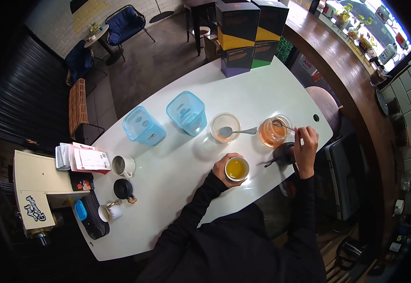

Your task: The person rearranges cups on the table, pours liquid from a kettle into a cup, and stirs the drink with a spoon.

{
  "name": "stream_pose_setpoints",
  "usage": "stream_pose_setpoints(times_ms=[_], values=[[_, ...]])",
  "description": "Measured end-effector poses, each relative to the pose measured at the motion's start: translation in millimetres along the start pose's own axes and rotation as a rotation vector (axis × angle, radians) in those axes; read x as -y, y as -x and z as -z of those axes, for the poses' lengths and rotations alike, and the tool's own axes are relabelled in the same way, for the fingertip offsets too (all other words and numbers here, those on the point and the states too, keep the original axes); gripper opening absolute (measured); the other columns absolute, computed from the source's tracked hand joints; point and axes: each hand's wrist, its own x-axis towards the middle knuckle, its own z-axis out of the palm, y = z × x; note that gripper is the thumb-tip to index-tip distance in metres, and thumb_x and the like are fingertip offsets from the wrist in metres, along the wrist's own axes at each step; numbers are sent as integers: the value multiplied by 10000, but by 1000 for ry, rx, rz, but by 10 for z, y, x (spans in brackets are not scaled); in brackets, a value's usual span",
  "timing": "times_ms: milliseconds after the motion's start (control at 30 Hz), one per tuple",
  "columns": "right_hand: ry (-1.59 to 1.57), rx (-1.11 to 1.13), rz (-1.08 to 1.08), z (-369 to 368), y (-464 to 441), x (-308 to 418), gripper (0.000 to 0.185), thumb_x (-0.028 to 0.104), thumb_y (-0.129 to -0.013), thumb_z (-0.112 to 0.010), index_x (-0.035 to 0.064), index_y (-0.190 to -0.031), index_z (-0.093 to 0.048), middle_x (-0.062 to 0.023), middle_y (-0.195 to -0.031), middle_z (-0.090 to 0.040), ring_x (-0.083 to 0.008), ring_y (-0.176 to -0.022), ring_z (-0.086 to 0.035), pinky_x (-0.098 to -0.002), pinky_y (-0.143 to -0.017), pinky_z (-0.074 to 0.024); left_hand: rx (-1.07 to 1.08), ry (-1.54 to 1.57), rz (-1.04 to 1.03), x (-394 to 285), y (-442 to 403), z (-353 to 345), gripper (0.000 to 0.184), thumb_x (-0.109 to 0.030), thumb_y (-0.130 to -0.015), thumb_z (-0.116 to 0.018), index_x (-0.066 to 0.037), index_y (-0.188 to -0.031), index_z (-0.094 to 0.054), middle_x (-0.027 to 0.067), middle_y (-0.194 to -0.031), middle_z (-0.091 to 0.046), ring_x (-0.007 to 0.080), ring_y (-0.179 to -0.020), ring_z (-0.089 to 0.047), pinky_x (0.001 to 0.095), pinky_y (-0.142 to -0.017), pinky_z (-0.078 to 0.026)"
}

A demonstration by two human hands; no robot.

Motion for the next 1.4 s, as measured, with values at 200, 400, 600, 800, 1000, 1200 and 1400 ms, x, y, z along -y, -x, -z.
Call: stream_pose_setpoints(times_ms=[200, 400, 600, 800, 1000, 1200, 1400], values=[[31, -144, 22, 125, 36, 73, 149, 22, -902, -628, -4, -771, -562, -118, -712, -523, -285, -694, -530, -392, -712, -395, 18, 4, 40, 4, 11, 4, 725, -231, -609, -930, -76, -1194, -530, 92, -1159, -654, 230, -1016, -683, 349, -882, -550], [-341, -375, -486, 165, 276, -263, 234, 65, -978, -598, -28, -766, -561, -12, -674, -504, -71, -667, -471, -261, -600, -374, 2, -10, 20, 3, 5, 3, 725, -231, -613, -924, -71, -1199, -528, 89, -1160, -658, 230, -1012, -684, 348, -880, -552], [-657, -405, -600, 370, 463, -324, 294, 133, -1019, -567, 19, -750, -535, 43, -673, -432, -46, -647, -395, -219, -599, -311, -44, -5, -13, 20, 7, -25, 722, -232, -605, -921, -76, -1204, -550, 94, -1082, -689, 235, -954, -712, 344, -850, -568], [-590, -301, -572, 522, 575, 283, 270, 100, -1022, -547, 13, -768, -534, 40, -701, -450, -50, -658, -407, -218, -601, -319, -19, -24, 14, 20, 8, -20, 736, -241, -614, -918, -72, -1215, -528, 94, -1140, -669, 228, -1005, -690, 348, -885, -550], [-475, 76, -275, 288, 719, 800, 134, -5, -865, -682, -34, -787, -576, -110, -705, -532, -236, -646, -521, -326, -635, -389, 0, 17, 65, -3, 20, -21, 751, -249, -614, -924, -76, -1225, -523, 86, -1131, -666, 226, -1028, -682, 349, -894, -546], [-345, 183, 62, 81, 674, 1068, 122, 13, -800, -745, 24, -812, -625, -77, -733, -523, -256, -707, -522, -368, -709, -379, -44, 4, 47, -12, 39, -41, 811, -243, -596, -939, -84, -1256, -494, 95, -1053, -680, 249, -981, -694, 355, -879, -553], [-251, 244, 166, -76, 724, 1103, 118, 46, -797, -768, 37, -837, -658, -67, -756, -560, -267, -761, -552, -381, -759, -393, -41, 34, 82, -34, 57, -29, 827, -254, -602, -941, -86, -1267, -480, 96, -1095, -663, 239, -1007, -685, 352, -879, -552]])
